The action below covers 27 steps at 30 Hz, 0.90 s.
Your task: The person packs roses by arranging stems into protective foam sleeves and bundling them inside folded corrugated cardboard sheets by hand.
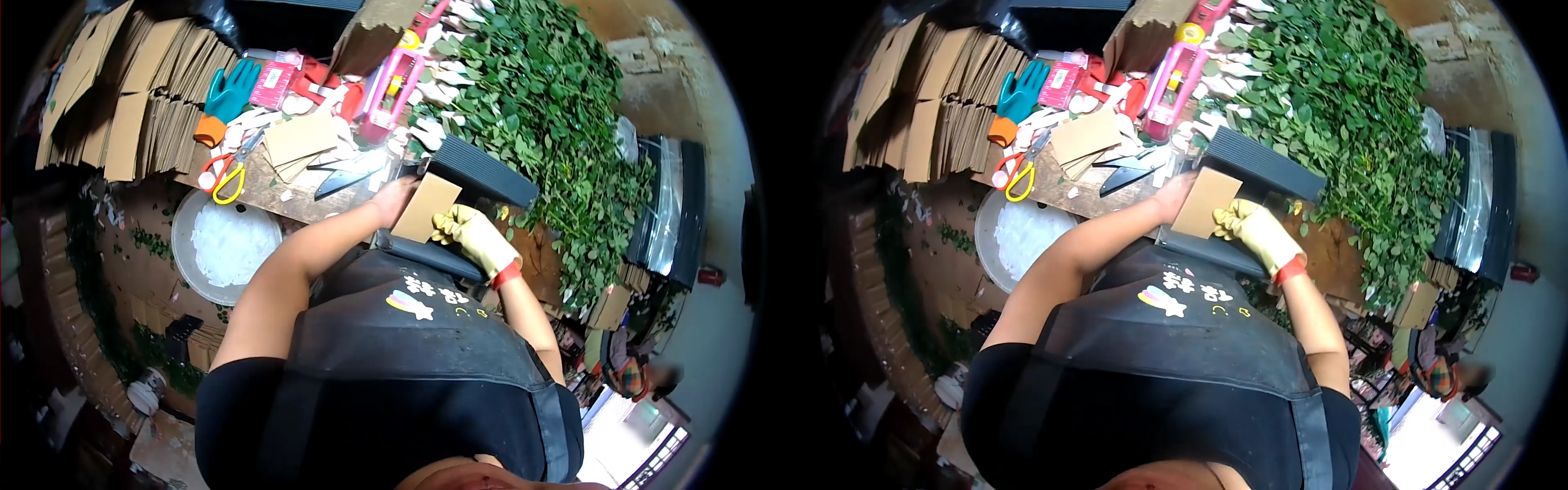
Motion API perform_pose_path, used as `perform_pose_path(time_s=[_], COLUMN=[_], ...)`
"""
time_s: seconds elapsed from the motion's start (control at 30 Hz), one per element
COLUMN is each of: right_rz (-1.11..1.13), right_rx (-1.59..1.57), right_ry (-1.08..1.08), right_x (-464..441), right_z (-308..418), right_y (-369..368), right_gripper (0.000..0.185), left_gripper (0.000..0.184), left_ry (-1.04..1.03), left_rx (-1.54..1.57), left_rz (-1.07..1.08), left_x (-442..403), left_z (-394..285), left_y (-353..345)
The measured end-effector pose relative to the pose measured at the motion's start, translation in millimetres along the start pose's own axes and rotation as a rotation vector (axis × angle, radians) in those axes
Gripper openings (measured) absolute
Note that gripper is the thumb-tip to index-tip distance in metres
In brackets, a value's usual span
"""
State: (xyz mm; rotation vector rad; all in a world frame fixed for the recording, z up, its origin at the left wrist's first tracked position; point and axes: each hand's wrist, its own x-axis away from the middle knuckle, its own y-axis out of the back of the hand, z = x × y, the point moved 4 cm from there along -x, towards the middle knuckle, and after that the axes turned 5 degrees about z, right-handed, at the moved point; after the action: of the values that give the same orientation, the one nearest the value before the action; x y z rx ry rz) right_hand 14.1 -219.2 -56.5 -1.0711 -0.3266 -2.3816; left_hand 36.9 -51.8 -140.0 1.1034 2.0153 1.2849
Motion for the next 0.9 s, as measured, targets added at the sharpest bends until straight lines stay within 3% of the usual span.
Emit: perform_pose_path(time_s=[0.03,0.07,0.13,0.23,0.33,0.5,0.53,0.6,0.67,0.73,0.8,0.83,0.9], right_rz=[0.041,0.063,0.05,0.09,0.049,-0.039,-0.06,-0.099,-0.17,-0.132,0.127,0.136,0.086], right_rx=[-0.031,0.031,0.236,0.246,0.314,0.432,0.431,0.731,1.205,1.195,0.743,0.714,0.756], right_ry=[-0.05,-0.073,-0.15,-0.157,-0.174,-0.114,-0.107,-0.097,0.117,0.228,0.409,0.504,0.623], right_x=[-1,-10,-23,-49,-51,-48,-39,-22,-48,-35,62,72,90], right_z=[0,-4,1,-19,-11,-16,-6,17,3,13,76,72,51], right_y=[3,7,10,16,11,8,5,6,5,-1,-7,-9,-12], right_gripper=[0.028,0.031,0.033,0.035,0.036,0.037,0.036,0.041,0.043,0.041,0.041,0.038,0.038], left_gripper=[0.049,0.048,0.061,0.069,0.078,0.035,0.028,0.022,0.02,0.024,0.032,0.042,0.044], left_ry=[-0.01,-0.014,0.001,0.096,0.088,-0.098,-0.076,-0.015,0.012,0.002,0.023,0.025,-0.035], left_rx=[0.119,-0.09,-0.051,-0.264,-0.129,0.022,0.103,0.04,0.018,0.086,0.06,0.176,-0.002], left_rz=[-0.122,-0.091,-0.016,0.076,-0.148,-0.241,-0.165,-0.002,0.032,0.101,0.152,0.139,0.195], left_x=[-5,-2,3,35,66,39,28,17,10,6,7,12,11], left_z=[1,6,6,4,11,-8,-11,3,6,-9,-18,-9,-19], left_y=[-10,-24,-16,19,41,65,67,36,29,49,56,39,42])
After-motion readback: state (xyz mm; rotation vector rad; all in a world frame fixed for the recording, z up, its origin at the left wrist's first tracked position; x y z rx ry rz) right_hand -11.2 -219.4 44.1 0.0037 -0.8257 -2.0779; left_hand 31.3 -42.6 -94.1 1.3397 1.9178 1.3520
